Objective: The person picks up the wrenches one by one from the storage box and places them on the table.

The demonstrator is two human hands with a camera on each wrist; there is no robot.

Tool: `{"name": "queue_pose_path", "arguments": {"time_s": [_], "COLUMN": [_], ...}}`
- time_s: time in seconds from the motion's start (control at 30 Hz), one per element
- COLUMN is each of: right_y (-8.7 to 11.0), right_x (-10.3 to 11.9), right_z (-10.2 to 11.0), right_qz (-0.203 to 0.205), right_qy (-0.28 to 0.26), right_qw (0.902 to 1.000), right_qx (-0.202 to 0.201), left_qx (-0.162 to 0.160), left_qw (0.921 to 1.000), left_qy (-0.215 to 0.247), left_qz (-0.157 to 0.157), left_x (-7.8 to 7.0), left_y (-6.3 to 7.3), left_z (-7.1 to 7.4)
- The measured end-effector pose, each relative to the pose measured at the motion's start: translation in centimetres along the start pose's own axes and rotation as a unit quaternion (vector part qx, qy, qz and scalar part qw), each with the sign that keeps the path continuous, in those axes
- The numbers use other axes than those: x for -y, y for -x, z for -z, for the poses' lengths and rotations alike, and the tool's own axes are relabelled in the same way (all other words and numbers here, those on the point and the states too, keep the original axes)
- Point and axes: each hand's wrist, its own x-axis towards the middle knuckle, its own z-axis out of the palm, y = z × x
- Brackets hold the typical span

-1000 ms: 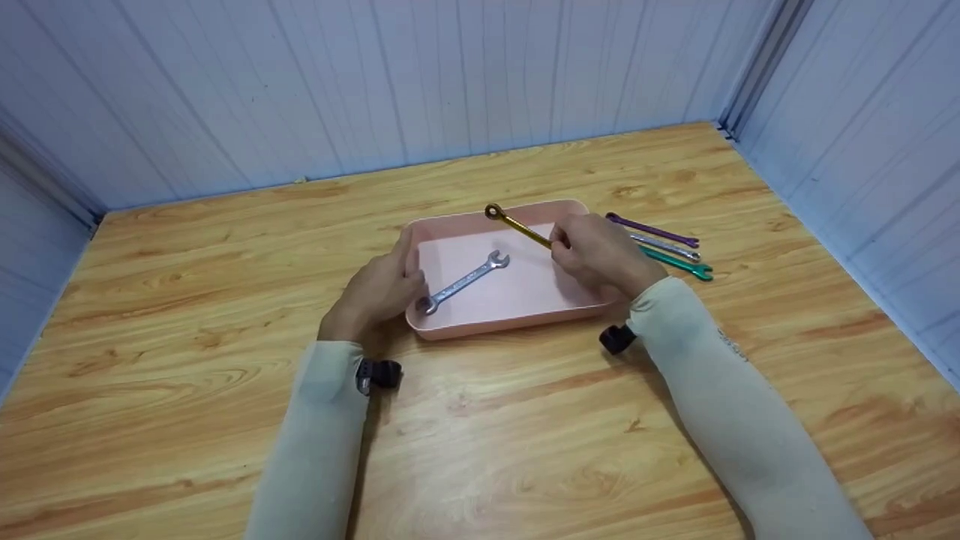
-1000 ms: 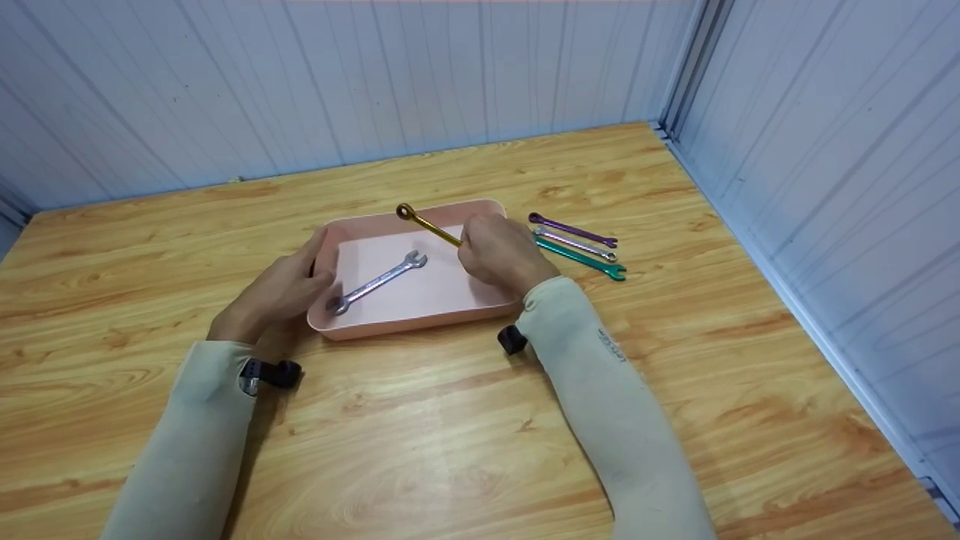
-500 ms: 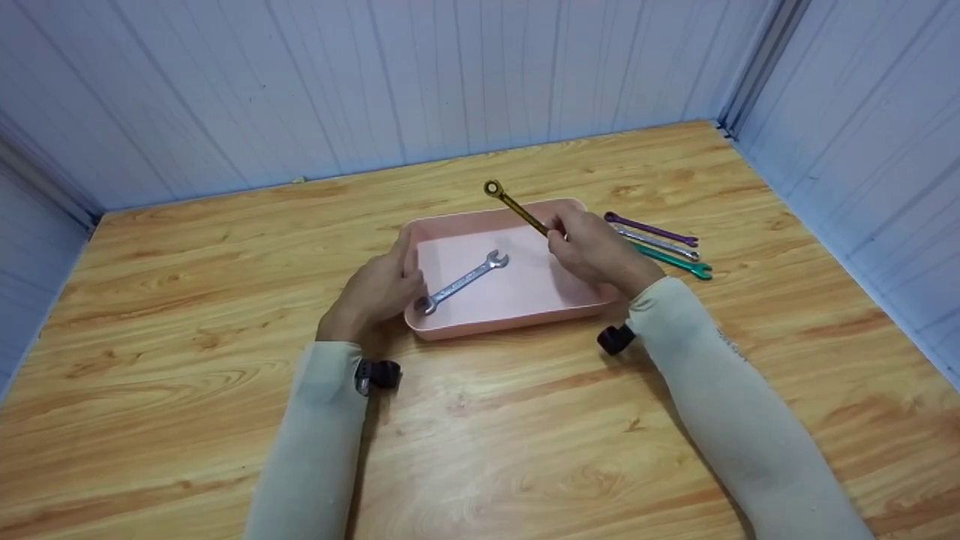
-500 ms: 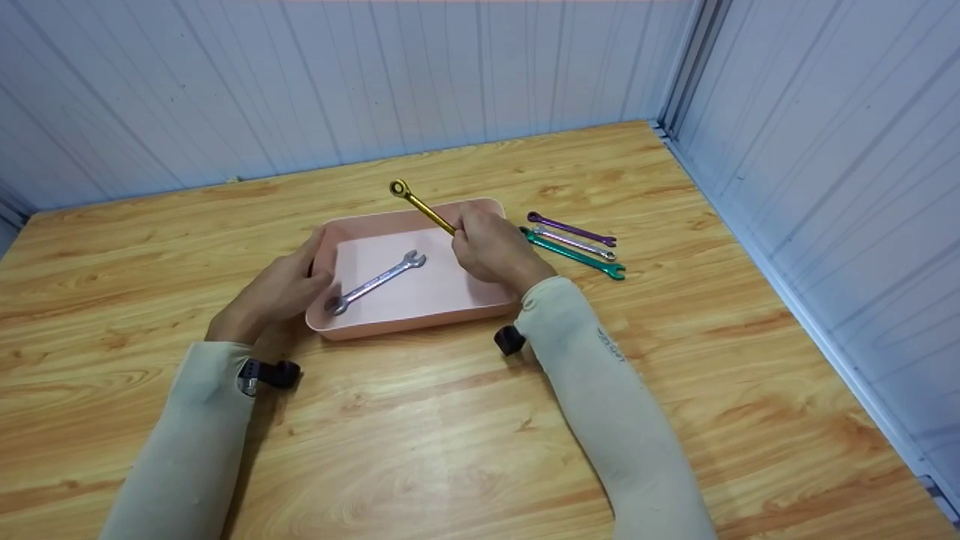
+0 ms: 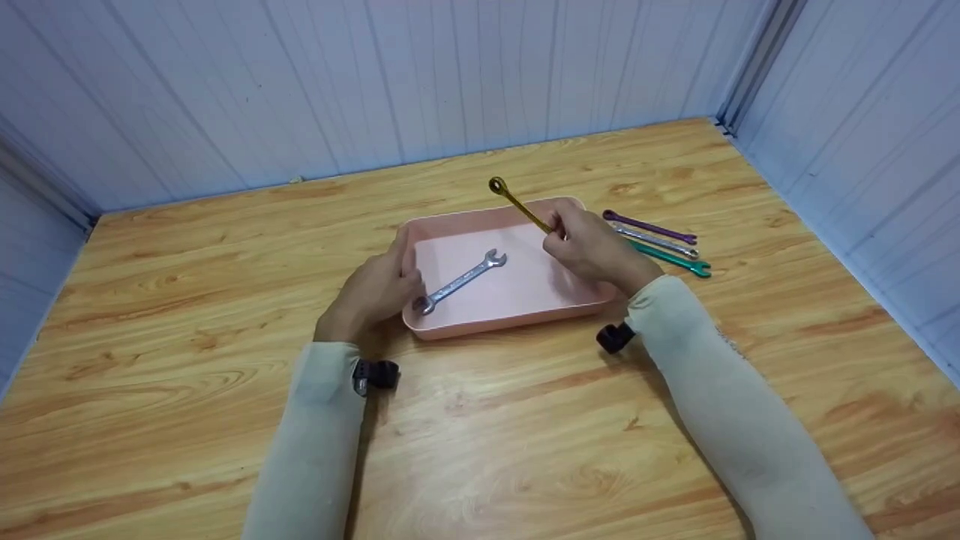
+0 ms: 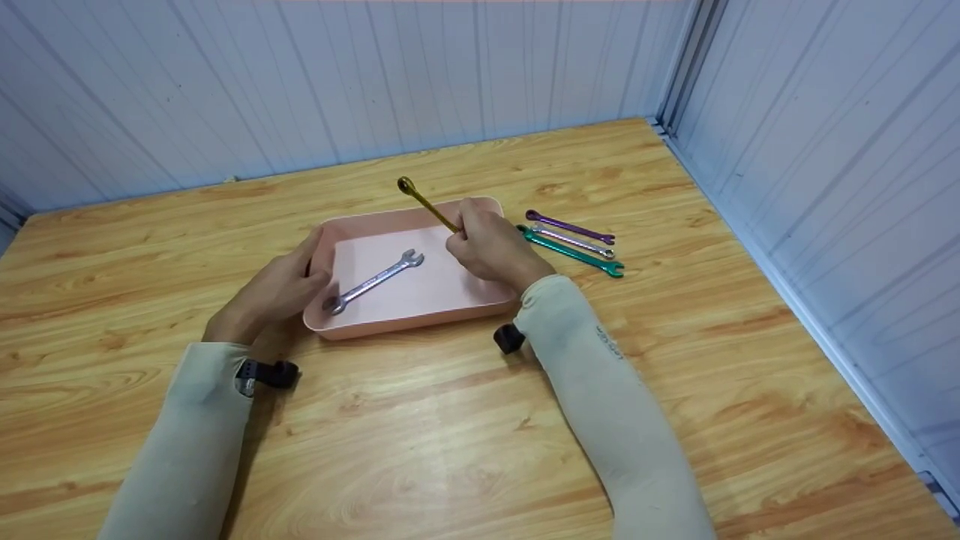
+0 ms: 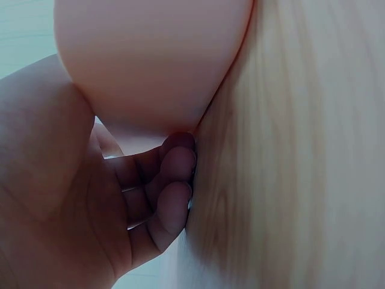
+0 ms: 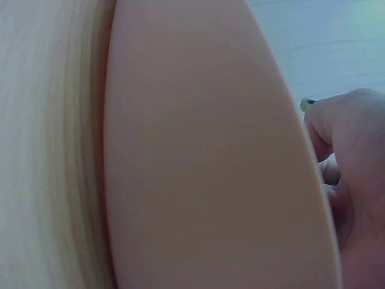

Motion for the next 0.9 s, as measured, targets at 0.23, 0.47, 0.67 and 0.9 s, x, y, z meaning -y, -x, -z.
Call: {"name": "queue_pose_path", "arguments": {"time_s": [0.23,0.47,0.67,0.9], "right_y": [-0.03,-0.14,-0.09,0.05], "right_x": [-0.15,-0.57,-0.82,-0.91], "right_z": [-0.23,-0.35,-0.15,-0.06], "right_qz": [0.02,0.041,0.072,0.072], "right_qy": [-0.013,-0.056,-0.099,-0.142], "right_qw": [0.9993,0.9947,0.9866,0.9801], "right_qx": [-0.03,-0.075,-0.108,-0.119], "left_qx": [-0.003,-0.002,-0.004,-0.004], "left_qw": [1.0,1.0,1.0,1.0], "left_qy": [-0.003,-0.001,0.003,-0.001], "left_qz": [0.002,0.004,0.002,-0.006], "left_x": [0.01,-0.07,-0.03,0.15], "left_y": [0.05,0.04,0.04,0.05], "left_z": [-0.03,-0.11,-0.14,-0.07]}}
